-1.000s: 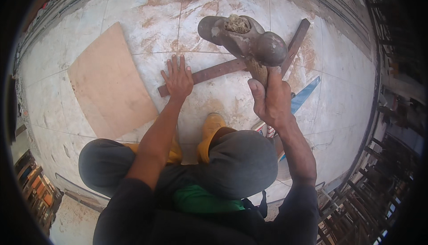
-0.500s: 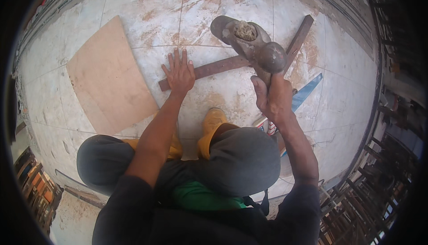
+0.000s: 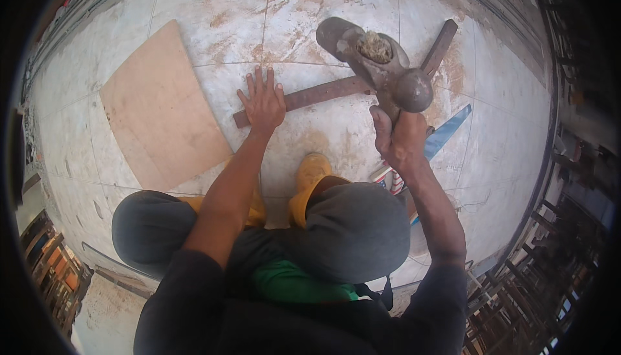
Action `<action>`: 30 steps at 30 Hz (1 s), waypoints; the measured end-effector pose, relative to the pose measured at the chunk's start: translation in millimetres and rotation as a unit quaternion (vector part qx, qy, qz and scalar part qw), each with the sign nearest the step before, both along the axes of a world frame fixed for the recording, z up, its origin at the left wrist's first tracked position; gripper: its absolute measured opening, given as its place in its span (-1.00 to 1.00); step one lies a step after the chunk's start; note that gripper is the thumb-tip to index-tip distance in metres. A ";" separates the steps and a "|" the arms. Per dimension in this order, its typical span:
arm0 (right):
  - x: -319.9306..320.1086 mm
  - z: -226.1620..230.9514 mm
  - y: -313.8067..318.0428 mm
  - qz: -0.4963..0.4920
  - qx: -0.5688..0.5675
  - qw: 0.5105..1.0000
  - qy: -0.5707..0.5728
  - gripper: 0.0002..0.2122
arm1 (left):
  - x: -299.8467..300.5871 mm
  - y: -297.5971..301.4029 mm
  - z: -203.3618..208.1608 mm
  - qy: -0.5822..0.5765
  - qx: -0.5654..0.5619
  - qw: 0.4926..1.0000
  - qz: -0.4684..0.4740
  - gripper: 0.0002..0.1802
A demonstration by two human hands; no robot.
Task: The person nails together wooden boards by positioning nails by hand and striking them with a hammer.
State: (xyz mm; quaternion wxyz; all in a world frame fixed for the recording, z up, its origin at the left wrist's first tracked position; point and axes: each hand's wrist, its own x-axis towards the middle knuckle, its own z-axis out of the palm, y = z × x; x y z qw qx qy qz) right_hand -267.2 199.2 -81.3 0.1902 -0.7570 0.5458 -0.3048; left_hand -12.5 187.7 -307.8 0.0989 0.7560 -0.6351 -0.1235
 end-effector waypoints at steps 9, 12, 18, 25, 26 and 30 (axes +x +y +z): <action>-11.9 1.1 -2.3 -0.055 0.139 0.985 0.081 -0.70 | -6.3 6.4 -5.8 0.001 0.000 1.000 0.002 -0.38; -0.9 17.7 -8.3 -0.032 0.043 0.998 -0.016 -0.72 | -0.5 4.6 -5.2 0.003 -0.004 1.000 0.006 -0.39; -22.5 -88.3 23.6 -0.016 0.215 0.952 0.218 -0.75 | -18.2 1.4 0.2 0.019 0.006 1.000 -0.004 -0.39; 8.9 -4.7 -1.4 -0.044 0.032 0.997 -0.053 -0.75 | 4.1 4.6 2.4 0.000 -0.004 1.000 0.015 -0.38; 8.3 -5.9 -1.3 -0.013 0.022 0.995 -0.094 -0.74 | 3.7 5.7 0.3 0.000 -0.008 1.000 0.012 -0.38; -22.8 -81.5 29.8 0.029 0.002 0.997 0.071 -0.75 | -15.3 0.7 3.8 0.020 -0.011 1.000 0.000 -0.38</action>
